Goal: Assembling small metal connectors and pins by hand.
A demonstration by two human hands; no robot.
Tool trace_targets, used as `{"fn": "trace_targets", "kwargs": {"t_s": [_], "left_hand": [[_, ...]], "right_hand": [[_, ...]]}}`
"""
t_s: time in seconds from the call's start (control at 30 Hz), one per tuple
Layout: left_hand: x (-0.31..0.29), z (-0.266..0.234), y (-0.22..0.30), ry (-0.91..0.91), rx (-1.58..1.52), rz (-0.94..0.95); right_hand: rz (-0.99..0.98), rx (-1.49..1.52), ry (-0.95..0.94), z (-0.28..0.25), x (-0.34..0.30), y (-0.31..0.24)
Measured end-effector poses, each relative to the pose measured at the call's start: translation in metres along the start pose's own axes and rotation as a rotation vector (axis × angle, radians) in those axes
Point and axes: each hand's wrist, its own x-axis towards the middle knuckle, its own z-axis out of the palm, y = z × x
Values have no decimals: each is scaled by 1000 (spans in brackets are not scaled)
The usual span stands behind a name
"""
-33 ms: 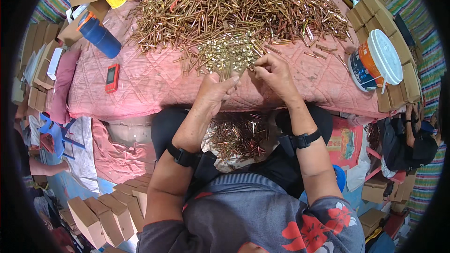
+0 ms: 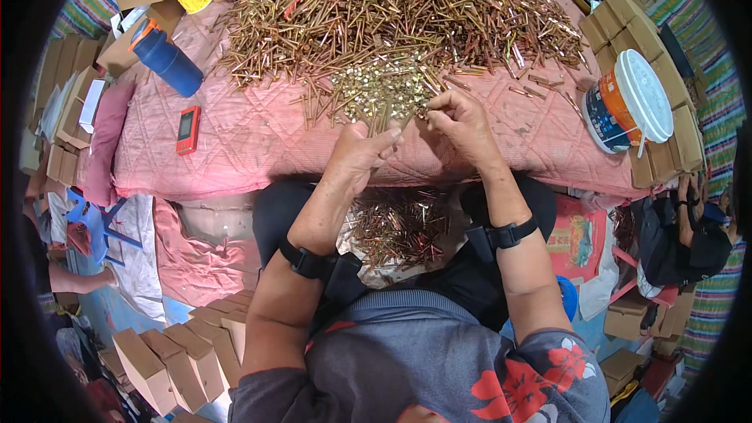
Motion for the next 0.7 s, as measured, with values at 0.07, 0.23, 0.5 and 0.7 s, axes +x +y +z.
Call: {"fn": "trace_targets", "kwargs": {"t_s": [0.07, 0.23, 0.5, 0.7], "left_hand": [[-2, 0, 1, 5, 37, -17], [-8, 8, 9, -77, 72, -4], [-8, 7, 7, -136, -3, -33], [-8, 8, 8, -131, 58, -13]], "right_hand": [[23, 9, -18, -2, -2, -4], [22, 133, -104, -5, -4, -9], [70, 198, -125, -7, -5, -16], [66, 176, -164, -9, -6, -17]]}}
